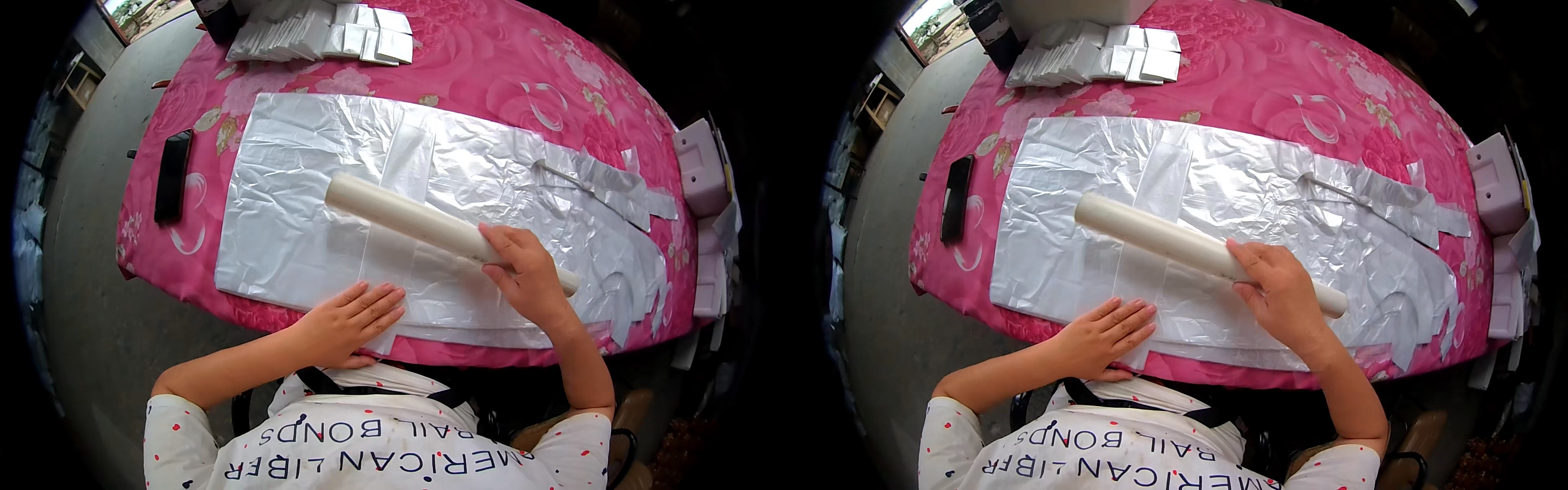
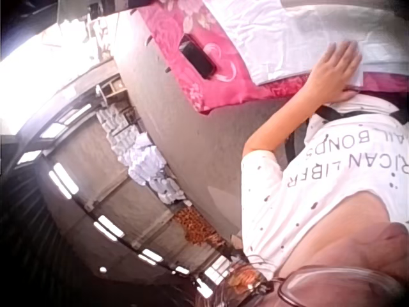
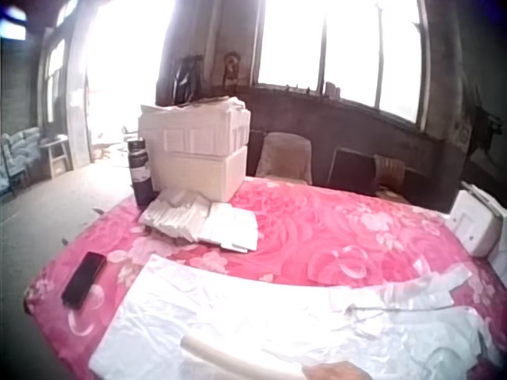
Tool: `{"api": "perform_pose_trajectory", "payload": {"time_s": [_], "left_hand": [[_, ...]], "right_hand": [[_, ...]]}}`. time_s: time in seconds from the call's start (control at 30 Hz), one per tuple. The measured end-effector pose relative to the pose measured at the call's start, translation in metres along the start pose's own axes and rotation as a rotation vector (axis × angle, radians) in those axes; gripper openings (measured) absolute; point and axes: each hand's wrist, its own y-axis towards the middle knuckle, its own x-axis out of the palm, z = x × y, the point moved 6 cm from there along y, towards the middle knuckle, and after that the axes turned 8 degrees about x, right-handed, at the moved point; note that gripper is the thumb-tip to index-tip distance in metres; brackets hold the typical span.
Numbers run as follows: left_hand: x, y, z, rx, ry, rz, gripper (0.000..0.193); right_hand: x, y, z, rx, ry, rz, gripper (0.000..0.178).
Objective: The person repeatedly unrolls a plastic wrap sheet, places a small white rectangular item on it, folds the wrap around the item, and sets the wrapped unit aside. The process is repeated multiple times on a pink floral tablecloth.
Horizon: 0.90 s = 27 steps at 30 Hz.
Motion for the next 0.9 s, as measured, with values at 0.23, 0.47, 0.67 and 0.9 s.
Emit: {"api": "perform_pose_trajectory", "payload": {"time_s": [0.23, 0.47, 0.67, 0.9], "left_hand": [[0.020, -0.001, 0.023, -0.044, 0.235, 0.107, 0.051], [0.014, -0.002, 0.024, 0.008, 0.265, 0.096, 0.045], [-0.001, -0.009, 0.018, 0.176, 0.099, 0.068, 0.047], [-0.017, -0.018, 0.010, 0.245, -0.019, 0.243, 0.038]], "right_hand": [[0.053, 0.015, -0.048, -0.298, -0.148, -0.006, 0.053], [0.042, 0.121, -0.020, -0.302, -0.226, 0.240, 0.046], [0.041, 0.123, -0.024, -0.345, -0.238, 0.257, 0.047], [0.091, 0.008, -0.064, -0.544, 0.050, -0.382, 0.057]]}}
